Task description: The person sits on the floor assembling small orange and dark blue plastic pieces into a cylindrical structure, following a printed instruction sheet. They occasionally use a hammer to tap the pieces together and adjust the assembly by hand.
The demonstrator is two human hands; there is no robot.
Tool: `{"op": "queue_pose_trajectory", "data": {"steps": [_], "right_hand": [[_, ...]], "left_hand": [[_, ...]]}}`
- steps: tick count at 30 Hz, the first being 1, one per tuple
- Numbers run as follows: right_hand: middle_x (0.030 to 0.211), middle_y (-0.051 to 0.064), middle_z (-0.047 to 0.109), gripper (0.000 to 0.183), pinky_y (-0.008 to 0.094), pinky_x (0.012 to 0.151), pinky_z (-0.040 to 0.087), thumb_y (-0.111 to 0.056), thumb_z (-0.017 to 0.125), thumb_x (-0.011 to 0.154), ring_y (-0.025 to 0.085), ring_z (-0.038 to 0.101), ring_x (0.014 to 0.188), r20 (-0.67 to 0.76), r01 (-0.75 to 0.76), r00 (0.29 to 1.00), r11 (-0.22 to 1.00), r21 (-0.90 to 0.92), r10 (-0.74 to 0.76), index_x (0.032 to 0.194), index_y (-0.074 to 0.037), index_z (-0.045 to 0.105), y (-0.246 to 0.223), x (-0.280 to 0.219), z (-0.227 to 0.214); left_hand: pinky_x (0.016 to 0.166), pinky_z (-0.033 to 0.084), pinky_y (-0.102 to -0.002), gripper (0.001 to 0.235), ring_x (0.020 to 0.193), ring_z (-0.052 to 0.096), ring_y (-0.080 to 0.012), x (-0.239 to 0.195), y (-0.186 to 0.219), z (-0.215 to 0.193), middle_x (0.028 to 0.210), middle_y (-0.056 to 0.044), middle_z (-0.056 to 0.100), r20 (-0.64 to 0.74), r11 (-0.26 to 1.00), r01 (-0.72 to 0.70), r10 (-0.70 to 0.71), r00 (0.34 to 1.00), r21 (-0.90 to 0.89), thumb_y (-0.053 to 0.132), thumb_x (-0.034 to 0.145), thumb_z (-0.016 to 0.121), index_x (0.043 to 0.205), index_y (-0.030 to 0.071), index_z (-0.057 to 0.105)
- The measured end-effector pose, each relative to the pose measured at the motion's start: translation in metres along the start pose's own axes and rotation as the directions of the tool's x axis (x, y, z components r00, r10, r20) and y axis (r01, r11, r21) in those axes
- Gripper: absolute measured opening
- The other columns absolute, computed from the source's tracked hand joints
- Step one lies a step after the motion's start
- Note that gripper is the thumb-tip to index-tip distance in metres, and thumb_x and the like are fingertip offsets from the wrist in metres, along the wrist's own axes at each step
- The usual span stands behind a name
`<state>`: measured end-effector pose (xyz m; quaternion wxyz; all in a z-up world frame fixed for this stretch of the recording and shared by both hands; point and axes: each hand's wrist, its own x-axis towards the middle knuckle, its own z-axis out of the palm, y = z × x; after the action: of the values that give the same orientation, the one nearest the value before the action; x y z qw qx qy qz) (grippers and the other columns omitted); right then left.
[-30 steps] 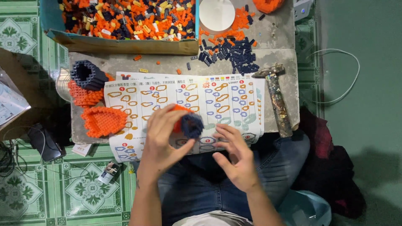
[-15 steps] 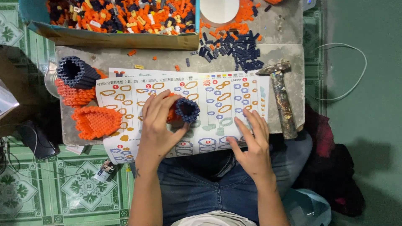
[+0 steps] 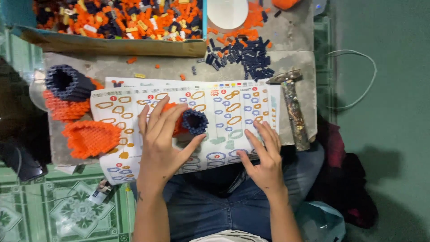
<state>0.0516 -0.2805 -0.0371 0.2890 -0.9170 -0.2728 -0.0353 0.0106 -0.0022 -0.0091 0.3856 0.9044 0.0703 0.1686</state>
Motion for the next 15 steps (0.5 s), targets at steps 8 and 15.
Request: {"op": "queue_pose_trajectory", "data": {"steps": [8,15], "right_hand": [[0.164,0.022,0.062,0.057,0.058,0.138,0.039,-0.013,0.092,0.086,0.044,0.054,0.158,-0.023,0.003,1.000,1.000,0.004,-0.003,0.139,0.000,0.077,0.000,-0.001,0.001],[0.164,0.022,0.062,0.057,0.058,0.139,0.039,-0.016,0.092,0.087,0.043,0.054,0.158,-0.024,0.004,1.000,1.000,-0.006,-0.004,0.140,-0.001,0.077,0.006,-0.003,0.005]], "left_hand": [[0.140,0.023,-0.057,0.072,0.149,0.063,-0.0325,0.000,-0.011,0.012,0.133,-0.009,0.082,0.004,0.999,0.032,-0.032,0.999,-0.020,0.012,0.067,0.097,0.136,0.007,0.075],[0.140,0.023,-0.054,0.076,0.150,0.063,-0.0301,0.001,-0.013,0.014,0.134,-0.006,0.083,-0.005,0.999,0.037,-0.037,0.999,0.013,0.006,0.065,0.096,0.138,0.010,0.075]]}}
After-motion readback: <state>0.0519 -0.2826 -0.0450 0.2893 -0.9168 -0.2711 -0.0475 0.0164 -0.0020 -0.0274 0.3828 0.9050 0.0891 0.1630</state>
